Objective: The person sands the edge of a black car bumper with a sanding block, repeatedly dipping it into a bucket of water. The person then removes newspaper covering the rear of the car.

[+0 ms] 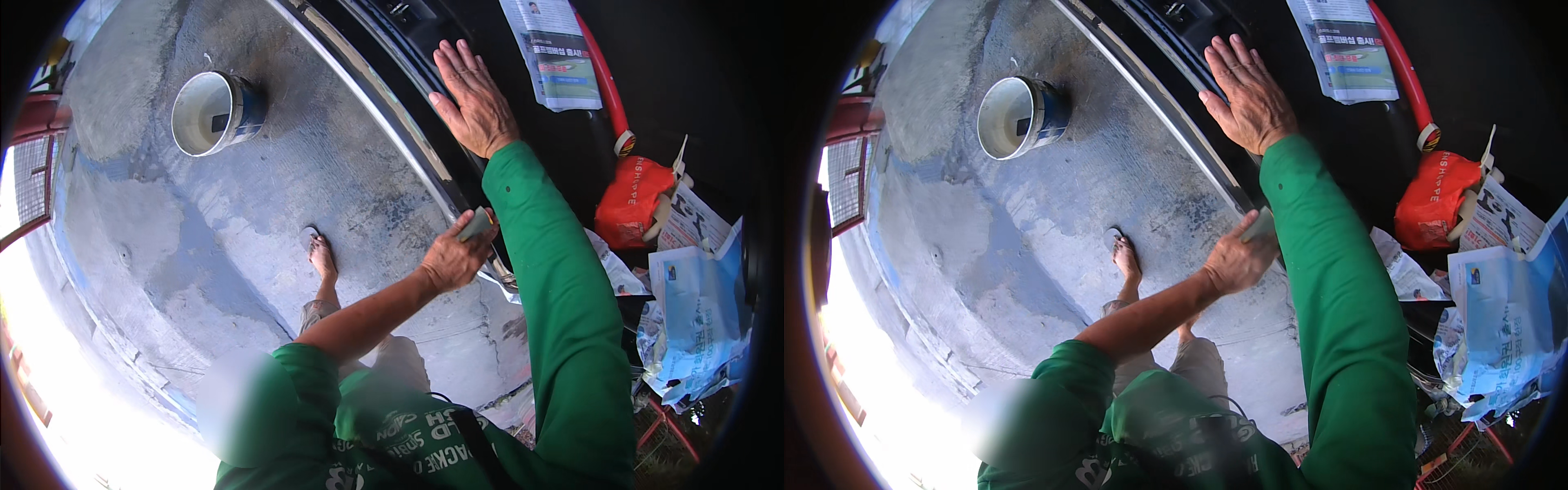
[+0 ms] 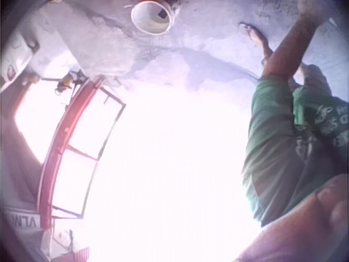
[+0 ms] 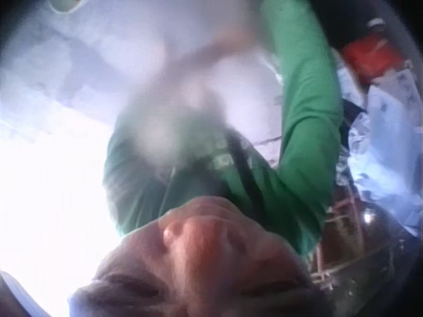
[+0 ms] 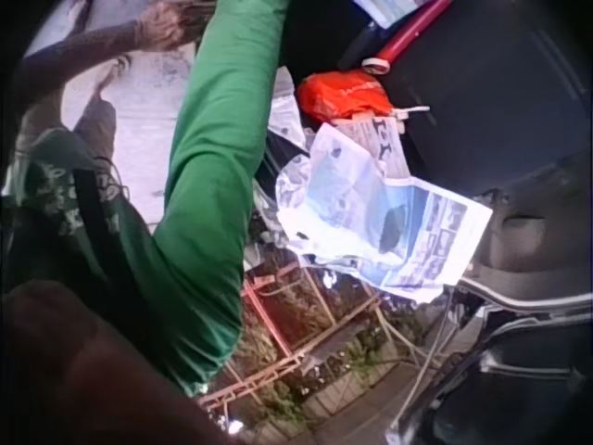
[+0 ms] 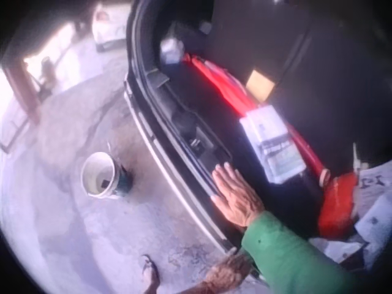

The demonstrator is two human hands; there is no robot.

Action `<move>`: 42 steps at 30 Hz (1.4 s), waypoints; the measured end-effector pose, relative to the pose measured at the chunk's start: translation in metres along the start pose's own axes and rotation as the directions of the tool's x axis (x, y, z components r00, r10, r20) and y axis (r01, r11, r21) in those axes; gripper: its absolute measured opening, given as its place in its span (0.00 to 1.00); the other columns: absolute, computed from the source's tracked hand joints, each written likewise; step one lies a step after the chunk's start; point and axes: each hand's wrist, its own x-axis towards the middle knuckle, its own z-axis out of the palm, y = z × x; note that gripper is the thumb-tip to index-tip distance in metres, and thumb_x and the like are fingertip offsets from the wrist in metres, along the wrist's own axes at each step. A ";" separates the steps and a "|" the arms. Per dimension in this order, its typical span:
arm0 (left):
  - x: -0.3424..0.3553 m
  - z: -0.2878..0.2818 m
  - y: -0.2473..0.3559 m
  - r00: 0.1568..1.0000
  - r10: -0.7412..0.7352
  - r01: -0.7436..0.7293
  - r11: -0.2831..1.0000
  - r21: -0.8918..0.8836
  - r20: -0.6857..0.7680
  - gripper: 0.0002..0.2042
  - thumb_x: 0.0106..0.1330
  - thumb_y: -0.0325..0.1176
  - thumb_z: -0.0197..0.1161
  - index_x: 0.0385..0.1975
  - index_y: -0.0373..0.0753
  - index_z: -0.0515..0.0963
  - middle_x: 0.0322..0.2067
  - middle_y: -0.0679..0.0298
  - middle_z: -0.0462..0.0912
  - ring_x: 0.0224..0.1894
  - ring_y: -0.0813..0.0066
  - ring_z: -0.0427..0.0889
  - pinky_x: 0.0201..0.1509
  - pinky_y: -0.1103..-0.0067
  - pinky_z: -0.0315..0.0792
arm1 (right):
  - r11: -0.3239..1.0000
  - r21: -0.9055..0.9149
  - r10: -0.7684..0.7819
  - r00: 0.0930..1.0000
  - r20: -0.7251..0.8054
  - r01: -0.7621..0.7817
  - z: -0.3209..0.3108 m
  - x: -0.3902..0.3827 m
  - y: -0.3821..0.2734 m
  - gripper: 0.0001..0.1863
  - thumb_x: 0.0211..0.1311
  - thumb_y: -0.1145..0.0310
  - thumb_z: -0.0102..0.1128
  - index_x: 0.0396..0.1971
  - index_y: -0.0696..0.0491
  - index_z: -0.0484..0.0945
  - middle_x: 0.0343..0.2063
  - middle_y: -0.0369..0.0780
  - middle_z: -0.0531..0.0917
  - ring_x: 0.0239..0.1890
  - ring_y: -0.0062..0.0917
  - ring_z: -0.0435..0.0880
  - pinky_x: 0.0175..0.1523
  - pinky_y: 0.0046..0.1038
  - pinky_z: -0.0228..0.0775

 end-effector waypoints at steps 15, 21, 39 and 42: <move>-0.003 0.070 0.105 0.982 -0.124 0.102 0.982 -0.157 -0.142 0.26 0.76 0.43 0.53 0.69 0.36 0.73 0.73 0.60 0.71 0.79 0.70 0.60 0.86 0.62 0.43 | 0.986 -0.067 -0.156 0.987 -0.026 0.154 -0.009 -0.071 0.024 0.28 0.78 0.56 0.52 0.71 0.53 0.71 0.77 0.39 0.65 0.80 0.36 0.58 0.81 0.43 0.52; 0.060 -0.015 -0.086 0.559 -0.536 0.461 0.835 -0.301 -0.632 0.22 0.79 0.35 0.54 0.68 0.30 0.71 0.72 0.45 0.67 0.79 0.48 0.58 0.80 0.64 0.60 | 0.993 -0.026 -0.113 0.993 0.024 0.113 -0.025 -0.069 0.017 0.29 0.76 0.57 0.54 0.70 0.55 0.71 0.77 0.41 0.65 0.80 0.38 0.58 0.80 0.45 0.53; 0.088 -0.031 -0.139 0.319 -0.755 0.485 0.650 -0.586 -0.573 0.37 0.81 0.47 0.50 0.74 0.17 0.50 0.74 0.24 0.48 0.80 0.36 0.46 0.83 0.61 0.47 | 0.994 -0.041 -0.095 0.986 0.138 0.102 -0.027 -0.065 0.011 0.32 0.73 0.62 0.55 0.73 0.58 0.67 0.77 0.47 0.62 0.80 0.45 0.56 0.81 0.48 0.50; 0.055 0.029 0.004 0.460 -0.795 0.449 0.592 -0.670 -0.395 0.43 0.78 0.45 0.57 0.76 0.19 0.41 0.76 0.25 0.39 0.80 0.32 0.40 0.83 0.59 0.47 | 0.993 -0.049 -0.095 0.985 0.147 0.103 -0.030 -0.066 0.013 0.31 0.73 0.63 0.55 0.73 0.59 0.66 0.78 0.47 0.61 0.80 0.46 0.56 0.81 0.47 0.49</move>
